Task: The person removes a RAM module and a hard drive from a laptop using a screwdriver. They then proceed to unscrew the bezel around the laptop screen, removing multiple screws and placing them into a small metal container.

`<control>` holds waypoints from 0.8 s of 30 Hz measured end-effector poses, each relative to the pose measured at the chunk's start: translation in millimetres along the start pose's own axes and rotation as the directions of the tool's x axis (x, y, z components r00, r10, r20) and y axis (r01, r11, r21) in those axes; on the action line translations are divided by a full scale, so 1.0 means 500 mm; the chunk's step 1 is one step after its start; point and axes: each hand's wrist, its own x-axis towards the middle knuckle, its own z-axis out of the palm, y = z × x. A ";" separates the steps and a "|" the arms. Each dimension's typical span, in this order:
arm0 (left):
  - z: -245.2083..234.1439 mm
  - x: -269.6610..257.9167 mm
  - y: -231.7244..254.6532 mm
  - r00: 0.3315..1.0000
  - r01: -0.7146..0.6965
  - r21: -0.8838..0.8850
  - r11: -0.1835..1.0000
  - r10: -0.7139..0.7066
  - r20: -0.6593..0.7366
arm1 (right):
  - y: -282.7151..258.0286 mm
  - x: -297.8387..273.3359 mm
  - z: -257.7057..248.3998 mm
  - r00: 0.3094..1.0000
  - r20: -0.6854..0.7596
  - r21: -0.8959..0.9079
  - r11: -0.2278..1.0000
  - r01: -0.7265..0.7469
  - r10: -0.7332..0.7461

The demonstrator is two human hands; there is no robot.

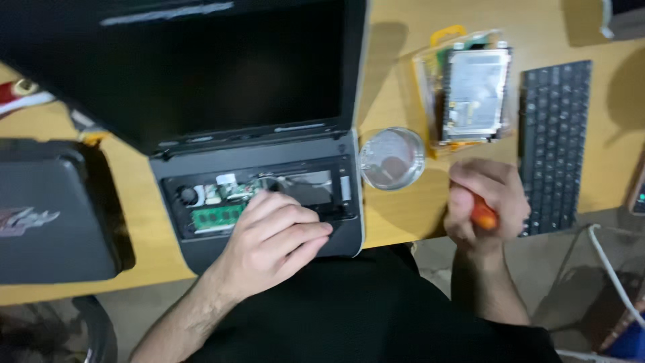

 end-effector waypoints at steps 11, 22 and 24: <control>-0.099 -0.170 -0.067 0.890 0.175 0.051 0.983 -0.136 -0.435 | -0.078 -0.010 0.119 0.986 0.168 0.556 0.824 -0.107 0.014; -0.182 -0.235 -0.089 0.792 0.418 0.074 0.906 -0.323 -0.518 | -0.239 0.139 0.245 0.696 0.718 0.483 0.720 -0.499 0.001; -0.188 -0.255 -0.096 0.779 0.467 -0.026 0.884 -0.425 -0.460 | -0.279 0.163 0.264 0.629 0.774 0.414 0.689 -0.595 0.078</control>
